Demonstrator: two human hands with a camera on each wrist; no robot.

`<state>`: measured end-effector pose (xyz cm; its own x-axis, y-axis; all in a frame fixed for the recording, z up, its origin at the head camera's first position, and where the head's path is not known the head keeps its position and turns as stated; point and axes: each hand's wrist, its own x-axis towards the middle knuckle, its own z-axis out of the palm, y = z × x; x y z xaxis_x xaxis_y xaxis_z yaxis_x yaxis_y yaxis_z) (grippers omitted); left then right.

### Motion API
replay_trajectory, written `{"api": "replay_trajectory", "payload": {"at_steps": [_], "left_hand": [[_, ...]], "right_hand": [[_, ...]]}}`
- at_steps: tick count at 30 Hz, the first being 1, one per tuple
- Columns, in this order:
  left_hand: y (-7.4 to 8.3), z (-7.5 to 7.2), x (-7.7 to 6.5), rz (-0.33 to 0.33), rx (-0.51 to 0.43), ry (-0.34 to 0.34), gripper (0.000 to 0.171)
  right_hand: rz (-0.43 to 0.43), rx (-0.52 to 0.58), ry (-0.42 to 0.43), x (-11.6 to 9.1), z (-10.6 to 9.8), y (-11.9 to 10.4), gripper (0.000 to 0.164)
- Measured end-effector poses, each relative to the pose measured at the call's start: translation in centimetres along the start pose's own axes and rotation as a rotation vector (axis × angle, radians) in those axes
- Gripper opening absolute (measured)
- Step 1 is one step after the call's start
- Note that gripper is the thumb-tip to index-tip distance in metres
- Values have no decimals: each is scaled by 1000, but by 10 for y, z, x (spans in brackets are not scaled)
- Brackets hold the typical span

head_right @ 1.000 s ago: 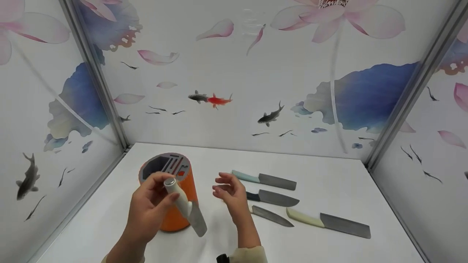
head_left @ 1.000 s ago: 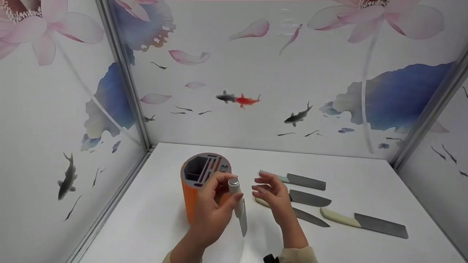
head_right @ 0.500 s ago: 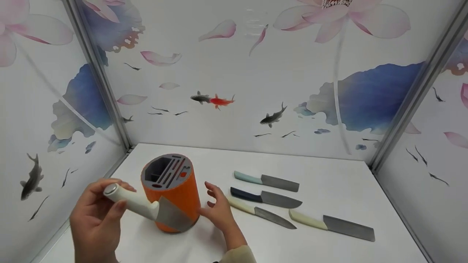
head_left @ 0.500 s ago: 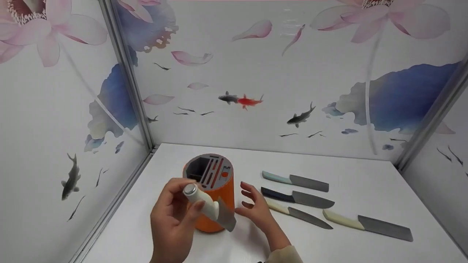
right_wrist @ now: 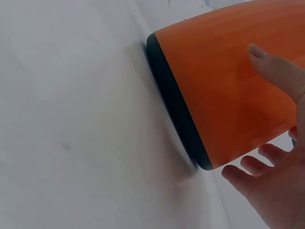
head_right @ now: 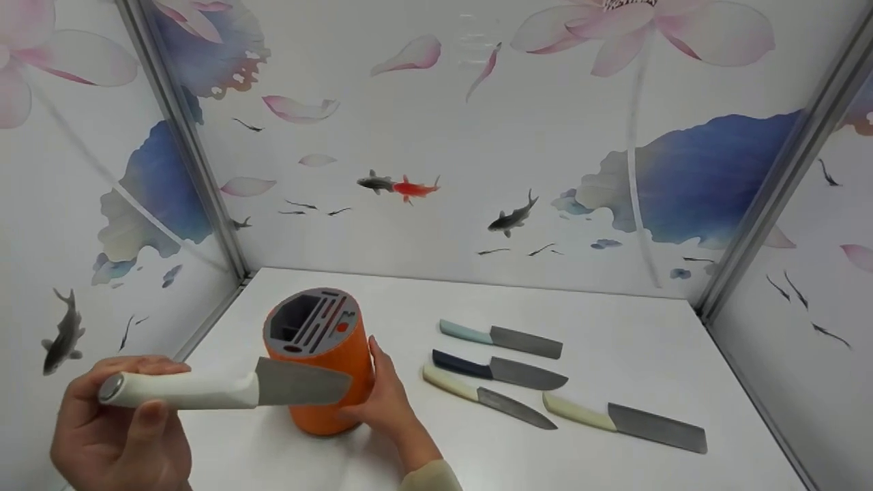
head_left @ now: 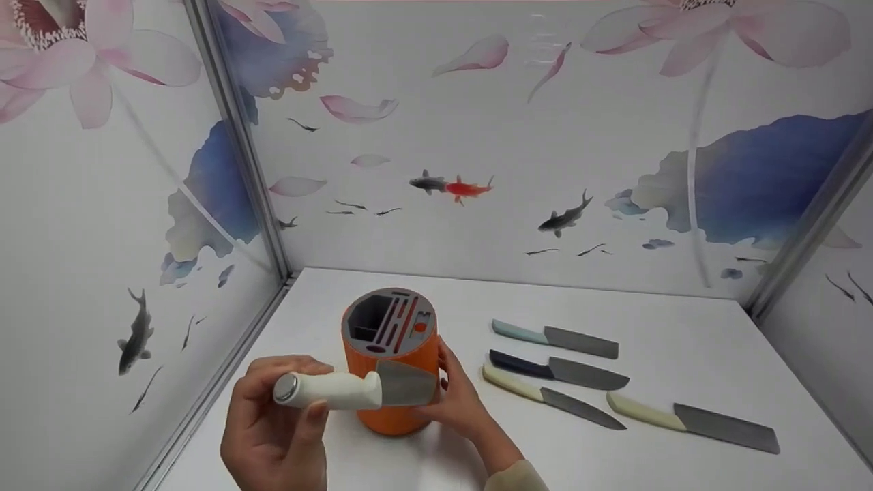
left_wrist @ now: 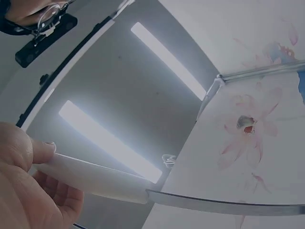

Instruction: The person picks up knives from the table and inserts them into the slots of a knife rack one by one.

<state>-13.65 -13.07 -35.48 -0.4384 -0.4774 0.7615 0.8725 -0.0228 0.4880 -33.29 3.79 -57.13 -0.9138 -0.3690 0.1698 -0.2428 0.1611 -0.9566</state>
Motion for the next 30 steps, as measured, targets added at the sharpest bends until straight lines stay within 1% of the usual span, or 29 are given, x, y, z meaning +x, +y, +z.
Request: {"api": "replay_trajectory", "payload": {"at_steps": [4, 8, 11, 13, 15, 19, 22, 30], "left_hand": [[-3, 2, 0, 67, -111, 109, 30], [-9, 9, 3, 166, -205, 183, 28], [-13, 14, 10, 233, -216, 236, 30], [-15, 16, 15, 249, -189, 262, 32], [-17, 16, 18, 242, -144, 253, 31], [-23, 16, 20, 195, -14, 162, 28], [-29, 15, 20, 184, 73, 113, 27], [-40, 16, 20, 194, 218, 54, 27]], "right_hand": [[18, 3, 19, 1, 2, -1, 130], [32, -7, 31, 1, 2, 2, 128], [32, -1, 30, 2, 2, 3, 129], [31, 8, 25, 2, 4, 3, 129], [25, 20, 15, 2, 5, 3, 130], [25, 36, 9, 3, 5, 2, 129], [37, 32, 11, 3, 5, 2, 128], [27, 17, 20, 2, 5, 1, 129]]}}
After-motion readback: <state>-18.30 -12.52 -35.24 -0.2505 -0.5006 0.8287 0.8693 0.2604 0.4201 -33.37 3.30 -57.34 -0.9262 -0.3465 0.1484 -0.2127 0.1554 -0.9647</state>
